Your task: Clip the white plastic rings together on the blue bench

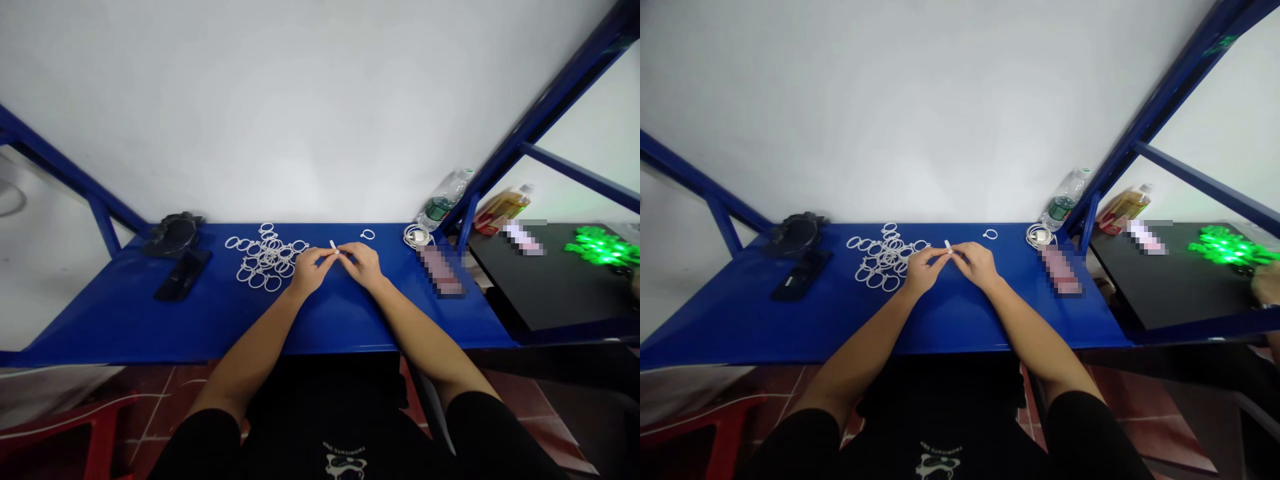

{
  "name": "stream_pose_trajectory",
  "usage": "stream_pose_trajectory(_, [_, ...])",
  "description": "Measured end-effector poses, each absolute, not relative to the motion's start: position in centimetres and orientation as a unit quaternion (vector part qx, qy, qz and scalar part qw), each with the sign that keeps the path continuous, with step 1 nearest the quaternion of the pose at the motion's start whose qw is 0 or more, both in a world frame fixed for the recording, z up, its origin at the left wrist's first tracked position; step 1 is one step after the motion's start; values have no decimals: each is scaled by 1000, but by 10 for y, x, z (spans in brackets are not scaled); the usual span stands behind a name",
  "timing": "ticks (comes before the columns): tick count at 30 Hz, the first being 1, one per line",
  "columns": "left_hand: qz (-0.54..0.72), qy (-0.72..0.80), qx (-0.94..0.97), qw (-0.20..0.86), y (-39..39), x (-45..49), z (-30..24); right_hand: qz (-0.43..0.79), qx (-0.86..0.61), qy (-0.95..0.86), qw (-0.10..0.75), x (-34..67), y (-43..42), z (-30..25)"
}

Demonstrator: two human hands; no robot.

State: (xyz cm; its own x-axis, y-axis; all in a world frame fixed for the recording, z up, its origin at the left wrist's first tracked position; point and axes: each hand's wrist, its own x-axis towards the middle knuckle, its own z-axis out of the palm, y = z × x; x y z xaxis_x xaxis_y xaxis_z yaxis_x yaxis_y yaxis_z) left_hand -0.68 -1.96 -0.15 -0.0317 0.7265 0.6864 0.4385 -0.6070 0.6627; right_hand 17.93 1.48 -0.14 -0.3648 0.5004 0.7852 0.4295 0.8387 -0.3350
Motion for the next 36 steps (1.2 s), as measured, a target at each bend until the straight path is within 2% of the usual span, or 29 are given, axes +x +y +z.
stream_pose_trajectory(13, [536, 438, 689, 215, -15, -4, -11, 47, -313, -815, 486, 177, 13, -3])
stream_pose_trajectory(17, [439, 463, 762, 113, -9, -15, -7, 35, -376, -792, 479, 182, 21, -1])
stream_pose_trajectory(20, [334, 564, 755, 27, -2, -29, -9, 6, -438, -774, 456, 192, 33, 1])
stream_pose_trajectory(25, [224, 673, 705, -12, 7, -50, -21, -13, -487, -752, 445, 209, 46, 6])
stream_pose_trajectory(28, [234, 672, 703, -22, 12, -55, -29, 6, -498, -732, 465, 214, 47, 8])
stream_pose_trajectory(32, [308, 628, 714, -36, 16, -53, -37, 44, -492, -721, 486, 220, 49, 7])
stream_pose_trajectory(36, [331, 599, 729, -19, 16, -48, -39, 89, -510, -741, 428, 224, 52, 2])
